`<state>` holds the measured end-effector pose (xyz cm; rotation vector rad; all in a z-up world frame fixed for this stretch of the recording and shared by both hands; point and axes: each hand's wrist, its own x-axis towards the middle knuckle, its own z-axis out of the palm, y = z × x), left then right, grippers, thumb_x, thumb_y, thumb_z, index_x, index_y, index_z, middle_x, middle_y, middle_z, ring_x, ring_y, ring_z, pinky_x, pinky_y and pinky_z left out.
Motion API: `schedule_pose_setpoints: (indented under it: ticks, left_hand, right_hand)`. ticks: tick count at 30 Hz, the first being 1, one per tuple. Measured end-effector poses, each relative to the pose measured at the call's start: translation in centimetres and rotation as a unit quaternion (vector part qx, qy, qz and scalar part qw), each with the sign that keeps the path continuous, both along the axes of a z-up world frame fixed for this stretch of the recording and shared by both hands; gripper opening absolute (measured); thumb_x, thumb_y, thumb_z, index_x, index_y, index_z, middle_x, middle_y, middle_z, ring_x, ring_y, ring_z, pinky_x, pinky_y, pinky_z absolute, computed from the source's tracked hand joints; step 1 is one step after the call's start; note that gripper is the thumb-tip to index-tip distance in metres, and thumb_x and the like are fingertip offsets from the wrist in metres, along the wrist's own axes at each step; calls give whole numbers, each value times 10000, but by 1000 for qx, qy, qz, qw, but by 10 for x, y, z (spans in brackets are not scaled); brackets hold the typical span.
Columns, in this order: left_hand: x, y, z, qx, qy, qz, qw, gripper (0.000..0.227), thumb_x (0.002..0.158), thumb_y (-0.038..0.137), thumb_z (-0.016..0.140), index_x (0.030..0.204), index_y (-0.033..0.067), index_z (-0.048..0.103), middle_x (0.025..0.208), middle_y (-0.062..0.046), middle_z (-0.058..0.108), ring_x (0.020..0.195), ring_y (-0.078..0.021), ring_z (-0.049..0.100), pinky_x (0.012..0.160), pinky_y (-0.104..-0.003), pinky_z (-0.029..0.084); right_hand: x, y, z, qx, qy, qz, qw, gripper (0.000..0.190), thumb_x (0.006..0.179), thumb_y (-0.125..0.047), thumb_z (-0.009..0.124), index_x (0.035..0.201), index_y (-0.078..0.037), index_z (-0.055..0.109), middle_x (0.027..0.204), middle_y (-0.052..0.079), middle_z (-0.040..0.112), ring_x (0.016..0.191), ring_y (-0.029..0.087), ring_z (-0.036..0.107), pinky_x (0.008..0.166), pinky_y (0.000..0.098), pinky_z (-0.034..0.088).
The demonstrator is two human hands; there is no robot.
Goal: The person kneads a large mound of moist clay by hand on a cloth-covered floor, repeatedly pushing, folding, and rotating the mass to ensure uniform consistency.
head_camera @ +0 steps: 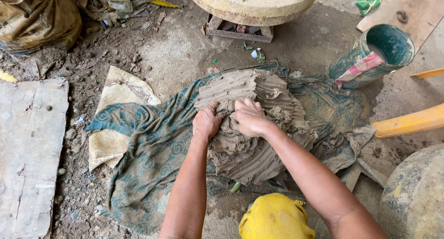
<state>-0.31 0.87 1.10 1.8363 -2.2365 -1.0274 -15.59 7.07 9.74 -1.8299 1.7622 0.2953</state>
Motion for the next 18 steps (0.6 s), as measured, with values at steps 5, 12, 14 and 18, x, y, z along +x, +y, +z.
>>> schedule_pose_setpoints:
  ticks: [5, 12, 14, 18]
  left_hand:
    - [-1, 1, 10, 24, -7, 0, 1000, 498, 921, 492, 666, 1376, 308, 576, 1143, -150, 728, 1085, -341, 685, 967, -452, 533]
    - [3, -1, 5, -9, 19, -18, 1000, 435, 883, 296, 657, 1316, 267, 626, 1086, -172, 752, 1038, -357, 710, 933, -472, 547]
    - [1, 0, 5, 18, 12, -13, 1000, 407, 905, 339, 650, 1305, 275, 615, 1072, -164, 751, 1019, -348, 714, 930, -471, 546]
    - [3, 1, 5, -11, 27, -8, 1000, 447, 869, 316, 680, 1310, 279, 619, 1083, -159, 743, 1039, -354, 701, 933, -474, 541]
  right_hand:
    - [-38, 23, 32, -21, -456, -179, 871, 71, 796, -48, 701, 736, -58, 663, 1302, 98, 612, 1314, 280, 539, 1087, 530, 413]
    - [-54, 120, 154, -363, -697, -310, 535, 256, 897, 105, 609, 1049, -89, 539, 1060, 152, 614, 902, 203, 596, 745, 295, 499]
    - [-59, 129, 186, -445, -678, -281, 513, 355, 898, 69, 654, 1133, -125, 472, 1156, 137, 513, 1008, 209, 518, 837, 320, 471]
    - [-54, 70, 185, -498, -612, -215, 575, 602, 901, -3, 743, 1301, -198, 337, 1349, 108, 310, 1219, 222, 363, 1021, 372, 414]
